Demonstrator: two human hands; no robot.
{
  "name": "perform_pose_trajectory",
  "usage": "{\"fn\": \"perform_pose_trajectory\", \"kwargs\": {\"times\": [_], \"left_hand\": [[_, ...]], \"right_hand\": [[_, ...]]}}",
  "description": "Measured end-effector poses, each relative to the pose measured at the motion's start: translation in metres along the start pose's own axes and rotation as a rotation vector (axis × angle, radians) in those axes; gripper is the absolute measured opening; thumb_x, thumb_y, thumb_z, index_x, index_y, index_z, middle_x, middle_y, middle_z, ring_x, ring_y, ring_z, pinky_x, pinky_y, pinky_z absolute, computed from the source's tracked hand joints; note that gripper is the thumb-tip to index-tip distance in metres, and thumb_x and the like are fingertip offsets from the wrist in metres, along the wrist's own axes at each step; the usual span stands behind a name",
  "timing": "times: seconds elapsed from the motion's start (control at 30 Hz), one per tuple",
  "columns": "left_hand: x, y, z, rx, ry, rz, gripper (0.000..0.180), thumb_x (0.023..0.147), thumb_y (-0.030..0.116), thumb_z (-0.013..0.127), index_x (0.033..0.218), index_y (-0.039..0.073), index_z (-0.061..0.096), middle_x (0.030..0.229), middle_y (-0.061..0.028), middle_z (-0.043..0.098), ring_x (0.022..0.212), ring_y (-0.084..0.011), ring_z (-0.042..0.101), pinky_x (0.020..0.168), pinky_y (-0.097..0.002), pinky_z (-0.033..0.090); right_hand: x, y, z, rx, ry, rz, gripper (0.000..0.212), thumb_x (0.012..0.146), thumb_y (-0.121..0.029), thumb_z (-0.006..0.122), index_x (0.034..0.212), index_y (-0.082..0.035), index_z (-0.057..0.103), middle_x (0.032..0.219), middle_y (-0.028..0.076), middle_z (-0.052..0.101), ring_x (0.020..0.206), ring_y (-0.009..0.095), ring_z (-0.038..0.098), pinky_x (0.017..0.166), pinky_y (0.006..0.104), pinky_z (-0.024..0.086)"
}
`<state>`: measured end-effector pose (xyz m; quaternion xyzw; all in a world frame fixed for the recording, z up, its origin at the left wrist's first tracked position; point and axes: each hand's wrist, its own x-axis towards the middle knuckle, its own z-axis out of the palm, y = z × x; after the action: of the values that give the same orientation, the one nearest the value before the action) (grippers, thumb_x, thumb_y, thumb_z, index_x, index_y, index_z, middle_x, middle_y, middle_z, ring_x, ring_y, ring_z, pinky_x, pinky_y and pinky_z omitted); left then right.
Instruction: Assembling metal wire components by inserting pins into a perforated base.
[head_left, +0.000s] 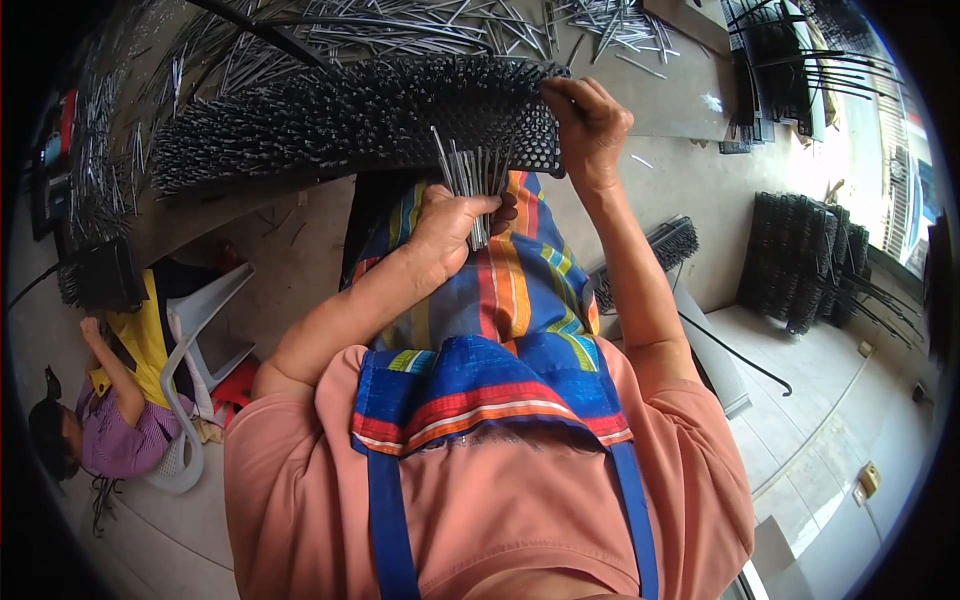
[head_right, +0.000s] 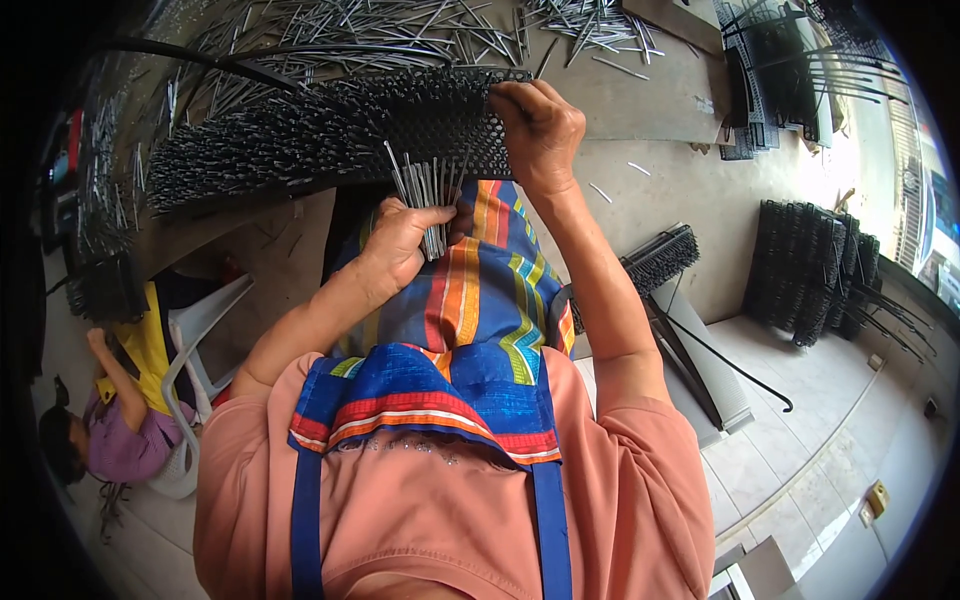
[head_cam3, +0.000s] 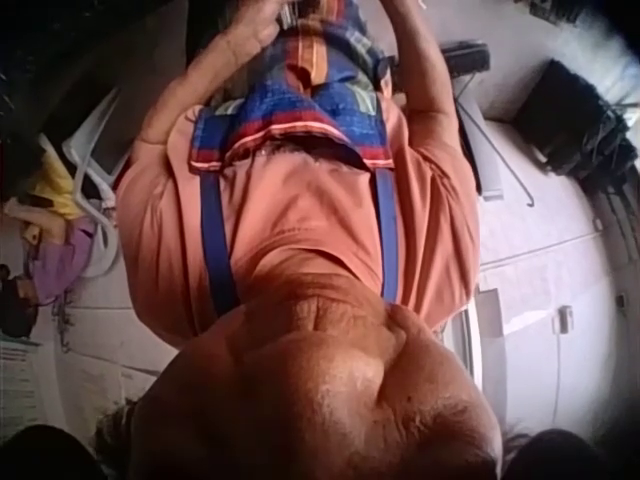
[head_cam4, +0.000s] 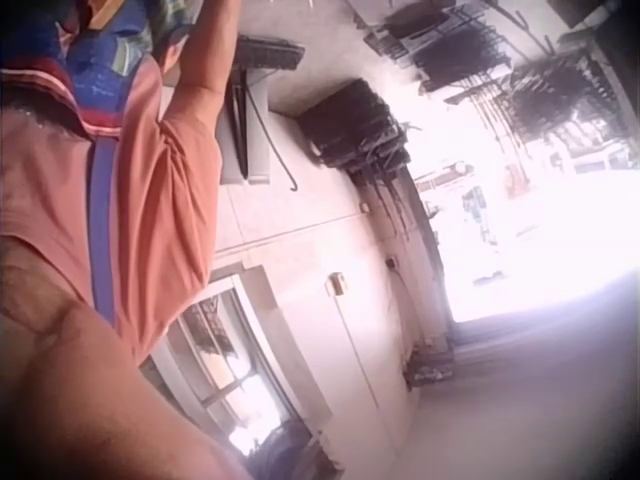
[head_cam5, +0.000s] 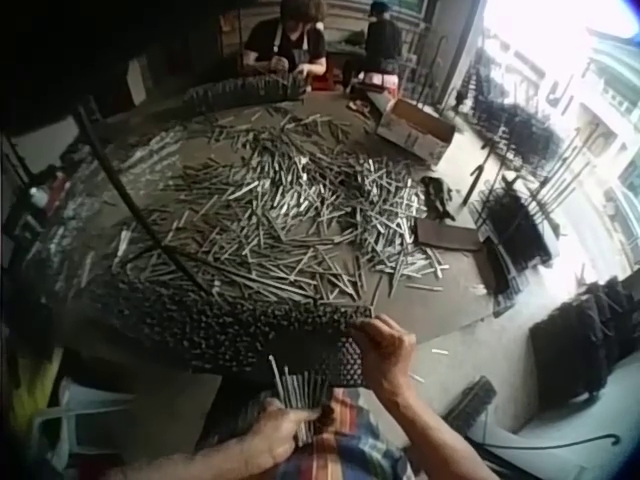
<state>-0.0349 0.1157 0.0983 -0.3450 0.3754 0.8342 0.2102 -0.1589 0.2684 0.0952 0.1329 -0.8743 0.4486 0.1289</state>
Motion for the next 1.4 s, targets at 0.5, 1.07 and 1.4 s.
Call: {"fn": "perform_pose_trajectory", "kwargs": {"times": [0.5,1.07,1.4], "left_hand": [[0.002,0.012,0.011,-0.125,-0.075,-0.045,0.017,0.08,-0.01,0.062,0.096,-0.006,0.065,0.086,-0.0168,0.07,0.072,-0.025,0.071,0.063,-0.0336,0.059],[-0.016,-0.012,-0.024,0.285,-0.171,-0.06,0.018,0.086,-0.003,0.052,0.099,-0.003,0.064,0.086,-0.0142,0.069,0.07,-0.0202,0.067,0.064,-0.0321,0.056],[-0.02,0.0,-0.015,0.114,-0.126,0.136,0.021,0.084,-0.005,0.055,0.102,-0.004,0.064,0.085,-0.0148,0.07,0.071,-0.0219,0.069,0.066,-0.0314,0.056]], "right_hand": [[0.005,-0.011,-0.015,-0.254,-0.158,-0.098,0.014,0.081,-0.023,0.071,0.086,-0.011,0.073,0.077,0.008,0.067,0.067,0.028,0.066,0.059,0.0362,0.05],[-0.007,0.007,-0.028,0.451,0.239,0.085,0.005,0.081,0.002,0.07,0.085,0.001,0.069,0.076,-0.001,0.063,0.059,0.003,0.047,0.052,0.0182,0.034],[-0.006,0.014,-0.024,0.214,0.15,-0.07,0.007,0.077,0.006,0.071,0.082,0.003,0.068,0.077,0.002,0.065,0.066,0.006,0.055,0.06,0.0194,0.043]]}}
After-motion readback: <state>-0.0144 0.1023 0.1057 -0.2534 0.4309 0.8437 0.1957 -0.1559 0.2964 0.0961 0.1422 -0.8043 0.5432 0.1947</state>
